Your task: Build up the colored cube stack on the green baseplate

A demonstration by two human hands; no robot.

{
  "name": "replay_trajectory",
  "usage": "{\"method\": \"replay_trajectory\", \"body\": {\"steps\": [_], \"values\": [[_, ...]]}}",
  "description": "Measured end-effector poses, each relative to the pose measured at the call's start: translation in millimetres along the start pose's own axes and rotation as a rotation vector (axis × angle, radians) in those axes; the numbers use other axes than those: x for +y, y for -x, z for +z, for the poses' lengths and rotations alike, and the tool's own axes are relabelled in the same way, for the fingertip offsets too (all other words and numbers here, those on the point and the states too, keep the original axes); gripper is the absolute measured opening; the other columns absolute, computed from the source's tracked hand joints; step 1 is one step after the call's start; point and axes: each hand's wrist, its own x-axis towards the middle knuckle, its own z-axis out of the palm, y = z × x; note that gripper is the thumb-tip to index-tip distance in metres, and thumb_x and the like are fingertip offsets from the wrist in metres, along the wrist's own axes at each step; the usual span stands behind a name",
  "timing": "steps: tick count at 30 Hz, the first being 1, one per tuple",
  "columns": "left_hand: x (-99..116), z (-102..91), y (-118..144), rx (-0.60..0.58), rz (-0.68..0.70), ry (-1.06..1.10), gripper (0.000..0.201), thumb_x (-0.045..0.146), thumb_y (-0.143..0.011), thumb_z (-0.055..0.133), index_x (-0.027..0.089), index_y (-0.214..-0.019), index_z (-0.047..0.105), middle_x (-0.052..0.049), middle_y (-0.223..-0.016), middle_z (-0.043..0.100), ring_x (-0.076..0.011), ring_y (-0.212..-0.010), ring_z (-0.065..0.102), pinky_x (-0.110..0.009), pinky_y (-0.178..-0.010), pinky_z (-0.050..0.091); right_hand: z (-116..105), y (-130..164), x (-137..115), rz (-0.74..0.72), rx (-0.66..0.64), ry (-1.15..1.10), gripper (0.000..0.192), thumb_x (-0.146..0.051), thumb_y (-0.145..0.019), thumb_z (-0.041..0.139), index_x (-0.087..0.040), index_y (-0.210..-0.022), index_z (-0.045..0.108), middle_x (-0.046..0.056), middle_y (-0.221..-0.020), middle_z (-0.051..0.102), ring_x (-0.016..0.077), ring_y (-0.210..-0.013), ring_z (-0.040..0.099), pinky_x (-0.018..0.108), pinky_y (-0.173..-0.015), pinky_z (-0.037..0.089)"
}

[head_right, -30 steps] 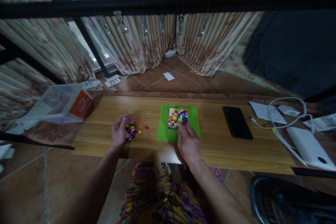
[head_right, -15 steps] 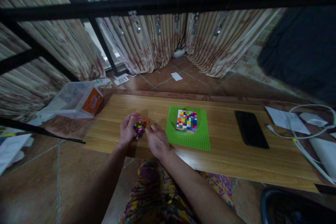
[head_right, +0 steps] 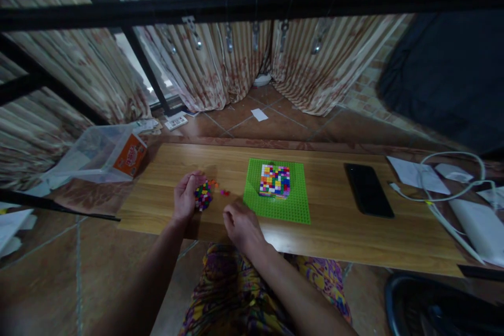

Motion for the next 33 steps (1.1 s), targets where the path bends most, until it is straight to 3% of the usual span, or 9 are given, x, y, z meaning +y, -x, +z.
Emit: {"method": "replay_trajectory", "body": {"steps": [7,13,17,23,33], "values": [[2.9,1.0,0.6,0.012,-0.030,-0.004,0.042,0.052,-0.083,0.056,0.016,-0.101,0.066,-0.006,-0.086,0.071,-0.0185,-0.081,0.067,-0.031,-0.077,0.052,-46.8,35.3,15.9,0.221,0.219,-0.258,0.021,-0.029,-0.091,0.050,-0.022,-0.098,0.069,0.004,-0.095,0.072,0.0177,-0.087,0.067,0.029,-0.078,0.050],[2.3,1.5,-0.1,0.019,-0.008,-0.025,0.043,0.053,-0.083,0.057,0.015,-0.101,0.066,-0.007,-0.086,0.071,-0.0189,-0.083,0.067,-0.032,-0.079,0.052,-67.7,37.2,41.8,0.449,0.465,-0.432,0.031,-0.046,-0.086,0.057,-0.020,-0.099,0.068,0.005,-0.086,0.072,0.0183,-0.073,0.069,0.031,-0.067,0.055],[1.1,1.2,-1.0,0.024,0.004,-0.035,0.043,0.054,-0.082,0.057,0.016,-0.100,0.067,-0.007,-0.087,0.072,-0.0187,-0.083,0.068,-0.031,-0.080,0.052,-72.5,29.2,52.6,0.465,0.537,-0.382,0.032,-0.047,-0.086,0.057,-0.020,-0.098,0.068,0.005,-0.085,0.073,0.0185,-0.071,0.068,0.031,-0.065,0.054],[3.7,1.7,0.2,0.024,-0.021,-0.041,0.045,0.056,-0.082,0.057,0.016,-0.101,0.066,-0.007,-0.087,0.072,-0.0183,-0.082,0.068,-0.029,-0.075,0.053,-74.8,20.0,53.9,0.397,0.579,-0.190,0.027,-0.043,-0.087,0.056,-0.022,-0.092,0.071,0.006,-0.094,0.072,0.0203,-0.088,0.067,0.033,-0.080,0.050],[2.4,2.1,0.0,0.018,0.000,-0.025,0.045,0.056,-0.081,0.058,0.016,-0.099,0.067,-0.006,-0.086,0.072,-0.0186,-0.082,0.068,-0.030,-0.078,0.052,-73.1,13.1,49.6,0.384,0.589,-0.131,0.028,-0.040,-0.088,0.053,-0.021,-0.093,0.071,0.006,-0.093,0.074,0.0200,-0.082,0.068,0.033,-0.077,0.052]]}}
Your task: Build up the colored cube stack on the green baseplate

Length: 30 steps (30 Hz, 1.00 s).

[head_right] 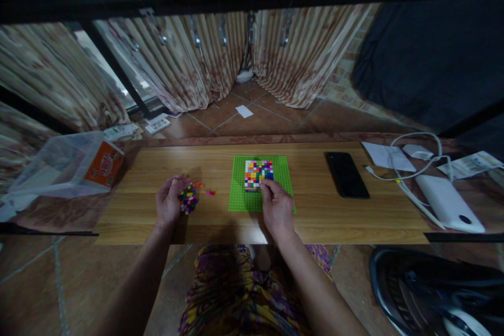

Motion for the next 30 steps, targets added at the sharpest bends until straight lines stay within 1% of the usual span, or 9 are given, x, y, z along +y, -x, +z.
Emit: {"method": "replay_trajectory", "body": {"steps": [5,9,14,16,19,23,26,30], "values": [[0.5,0.9,1.0,0.016,-0.018,0.006,0.044,0.055,-0.082,0.058,0.016,-0.100,0.067,-0.006,-0.086,0.072,-0.0187,-0.082,0.068,-0.030,-0.076,0.052,-2.5,-0.5,-8.4,-0.019,-0.044,0.116,0.031,-0.041,-0.091,0.049,-0.019,-0.095,0.071,0.008,-0.087,0.074,0.0205,-0.075,0.068,0.032,-0.072,0.051],[2.4,1.5,2.2,0.016,-0.031,0.001,0.043,0.054,-0.082,0.058,0.016,-0.101,0.067,-0.006,-0.086,0.072,-0.0182,-0.081,0.068,-0.030,-0.076,0.052,-5.6,-1.9,-10.1,-0.047,-0.074,0.193,0.034,-0.042,-0.092,0.046,-0.019,-0.095,0.070,0.008,-0.084,0.074,0.0211,-0.073,0.068,0.031,-0.069,0.050],[2.2,1.7,1.9,0.015,-0.035,0.021,0.043,0.054,-0.083,0.057,0.016,-0.100,0.067,-0.006,-0.086,0.071,-0.0187,-0.083,0.068,-0.030,-0.078,0.052,-6.8,-3.2,-8.7,-0.070,-0.067,0.294,0.035,-0.041,-0.093,0.043,-0.019,-0.092,0.071,0.009,-0.090,0.074,0.0225,-0.079,0.068,0.032,-0.071,0.049],[1.9,1.6,1.8,0.014,-0.044,0.022,0.043,0.054,-0.083,0.057,0.016,-0.101,0.066,-0.006,-0.086,0.071,-0.0186,-0.082,0.067,-0.030,-0.077,0.052,-6.3,-3.4,-7.3,-0.081,-0.062,0.279,0.035,-0.041,-0.093,0.044,-0.019,-0.092,0.071,0.009,-0.092,0.074,0.0223,-0.081,0.068,0.032,-0.073,0.049],[1.6,1.3,1.7,0.013,-0.035,0.020,0.044,0.054,-0.083,0.057,0.015,-0.101,0.066,-0.007,-0.086,0.071,-0.0184,-0.081,0.067,-0.031,-0.077,0.052,-5.0,-3.3,-3.4,-0.091,-0.048,0.197,0.033,-0.041,-0.091,0.047,-0.020,-0.092,0.072,0.008,-0.094,0.074,0.0214,-0.084,0.067,0.033,-0.076,0.050],[0.5,0.7,1.3,0.003,-0.015,0.022,0.044,0.054,-0.083,0.056,0.016,-0.102,0.066,-0.007,-0.086,0.071,-0.0189,-0.081,0.067,-0.031,-0.077,0.052,-2.2,-1.6,3.1,-0.068,-0.014,0.078,0.029,-0.042,-0.088,0.053,-0.022,-0.091,0.073,0.006,-0.093,0.074,0.0209,-0.086,0.067,0.034,-0.079,0.051],[-0.5,0.4,1.2,-0.001,-0.011,0.025,0.043,0.054,-0.084,0.056,0.016,-0.102,0.066,-0.006,-0.086,0.071,-0.0183,-0.080,0.067,-0.029,-0.074,0.052,0.8,-0.7,5.2,-0.012,0.028,0.003,0.028,-0.043,-0.085,0.057,-0.021,-0.089,0.074,0.006,-0.092,0.074,0.0206,-0.086,0.067,0.033,-0.077,0.050],[-0.4,1.0,1.8,0.002,-0.020,0.038,0.041,0.053,-0.084,0.056,0.017,-0.100,0.066,-0.006,-0.085,0.071,-0.0178,-0.079,0.067,-0.029,-0.073,0.052,3.1,-1.4,4.7,0.102,0.079,0.002,0.031,-0.047,-0.080,0.063,-0.019,-0.087,0.072,0.006,-0.081,0.074,0.0191,-0.073,0.065,0.030,-0.068,0.048]]}}
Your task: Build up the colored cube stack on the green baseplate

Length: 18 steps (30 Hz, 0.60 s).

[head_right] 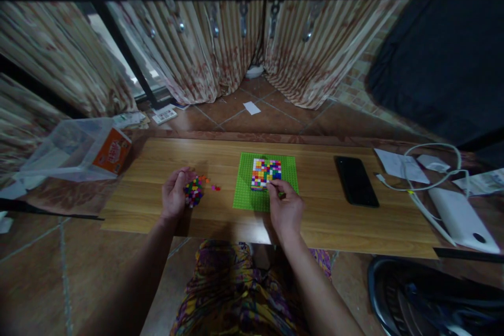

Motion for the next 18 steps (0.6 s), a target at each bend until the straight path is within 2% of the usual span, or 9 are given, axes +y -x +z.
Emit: {"method": "replay_trajectory", "body": {"steps": [9,18], "values": [[3.1,1.1,2.3,0.002,-0.011,0.013,0.041,0.052,-0.083,0.058,0.016,-0.101,0.066,-0.006,-0.085,0.071,-0.0180,-0.078,0.067,-0.029,-0.071,0.052,-7.3,-2.1,2.3,0.034,0.021,-0.009,0.035,-0.050,-0.082,0.058,-0.017,-0.082,0.069,0.006,-0.076,0.071,0.0189,-0.070,0.063,0.029,-0.066,0.046],[2.7,0.9,3.1,0.007,-0.029,0.014,0.042,0.054,-0.083,0.057,0.017,-0.102,0.066,-0.006,-0.086,0.070,-0.0184,-0.080,0.067,-0.029,-0.071,0.052,-0.7,-7.3,-3.5,0.033,0.015,0.112,0.042,-0.058,-0.078,0.060,-0.018,-0.069,0.064,0.005,-0.063,0.067,0.0170,-0.057,0.058,0.027,-0.056,0.040]]}}
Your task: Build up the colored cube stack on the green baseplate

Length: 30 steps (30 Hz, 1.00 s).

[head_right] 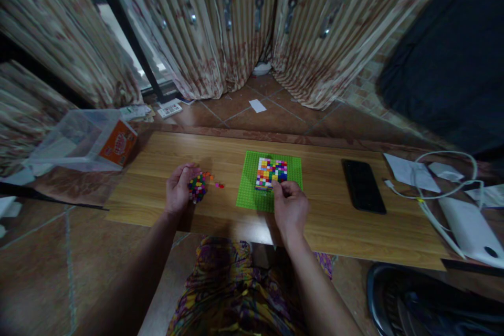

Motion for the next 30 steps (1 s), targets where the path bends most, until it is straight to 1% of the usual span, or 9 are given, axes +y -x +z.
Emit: {"method": "replay_trajectory", "body": {"steps": [5,10,14,16,18,20,22,26,30], "values": [[-2.2,-0.9,-1.2,0.002,0.023,-0.006,0.043,0.054,-0.083,0.057,0.017,-0.102,0.066,-0.007,-0.086,0.071,-0.0193,-0.081,0.067,-0.030,-0.073,0.053,2.0,-0.8,-0.5,0.014,0.006,0.015,0.039,-0.056,-0.077,0.062,-0.018,-0.066,0.063,0.003,-0.058,0.064,0.0157,-0.053,0.055,0.026,-0.053,0.038],[-1.8,-0.9,-1.6,-0.002,0.035,-0.007,0.041,0.053,-0.084,0.057,0.017,-0.101,0.066,-0.006,-0.085,0.071,-0.0182,-0.081,0.067,-0.030,-0.075,0.052,2.3,-2.7,3.5,0.012,-0.016,-0.025,0.039,-0.056,-0.077,0.062,-0.018,-0.067,0.062,0.002,-0.061,0.063,0.0149,-0.053,0.054,0.026,-0.053,0.039],[-1.8,-1.5,-0.6,-0.003,0.017,0.026,0.040,0.053,-0.083,0.058,0.018,-0.100,0.066,-0.006,-0.085,0.071,-0.0172,-0.080,0.067,-0.030,-0.075,0.052,1.6,10.4,-7.5,-0.032,-0.008,-0.094,0.037,-0.053,-0.082,0.059,-0.019,-0.068,0.061,0.001,-0.063,0.063,0.0147,-0.056,0.054,0.027,-0.057,0.040],[-3.5,-2.4,-0.9,-0.008,0.007,0.047,0.040,0.053,-0.084,0.057,0.018,-0.100,0.066,-0.006,-0.087,0.071,-0.0173,-0.082,0.068,-0.030,-0.076,0.053,5.6,24.9,-19.6,-0.109,-0.105,-0.126,0.033,-0.049,-0.084,0.057,-0.019,-0.073,0.064,0.001,-0.067,0.064,0.0152,-0.060,0.056,0.027,-0.060,0.042],[-6.2,-3.7,-2.2,-0.007,0.003,0.076,0.042,0.054,-0.085,0.055,0.018,-0.101,0.066,-0.006,-0.087,0.071,-0.0178,-0.083,0.068,-0.031,-0.078,0.053,15.4,42.4,-32.1,-0.244,-0.328,-0.116,0.027,-0.043,-0.088,0.055,-0.020,-0.081,0.067,0.001,-0.074,0.066,0.0158,-0.067,0.059,0.027,-0.064,0.044],[-8.8,-4.9,-3.8,-0.015,0.009,0.102,0.043,0.055,-0.085,0.054,0.017,-0.101,0.065,-0.006,-0.087,0.071,-0.0185,-0.083,0.068,-0.032,-0.080,0.053,31.3,59.6,-41.8,-0.397,-0.536,-0.093,0.021,-0.033,-0.091,0.051,-0.022,-0.090,0.069,0.002,-0.083,0.067,0.0164,-0.077,0.062,0.027,-0.072,0.046],[-10.5,-5.7,-5.0,-0.026,0.011,0.130,0.044,0.055,-0.086,0.053,0.016,-0.102,0.065,-0.006,-0.087,0.071,-0.0188,-0.083,0.068,-0.033,-0.081,0.053,51.4,73.3,-48.3,-0.513,-0.653,-0.061,0.021,-0.026,-0.093,0.049,-0.022,-0.098,0.069,0.004,-0.087,0.066,0.0171,-0.083,0.062,0.028,-0.077,0.047],[-9.3,-5.7,-4.9,-0.030,-0.011,0.184,0.046,0.056,-0.087,0.049,0.016,-0.103,0.064,-0.006,-0.087,0.071,-0.0183,-0.080,0.068,-0.033,-0.080,0.054,88.2,85.8,-57.1,-0.644,-0.720,0.083,0.020,-0.022,-0.091,0.052,-0.022,-0.104,0.068,0.007,-0.096,0.063,0.0203,-0.092,0.059,0.032,-0.083,0.047],[-5.8,-4.8,-3.3,-0.016,-0.026,0.184,0.045,0.056,-0.088,0.048,0.017,-0.102,0.064,-0.006,-0.087,0.071,-0.0182,-0.080,0.068,-0.034,-0.081,0.054,106.6,86.1,-62.3,-0.734,-0.680,0.162,0.014,-0.022,-0.089,0.057,-0.022,-0.096,0.069,0.007,-0.092,0.062,0.0216,-0.091,0.057,0.034,-0.082,0.046]]}}
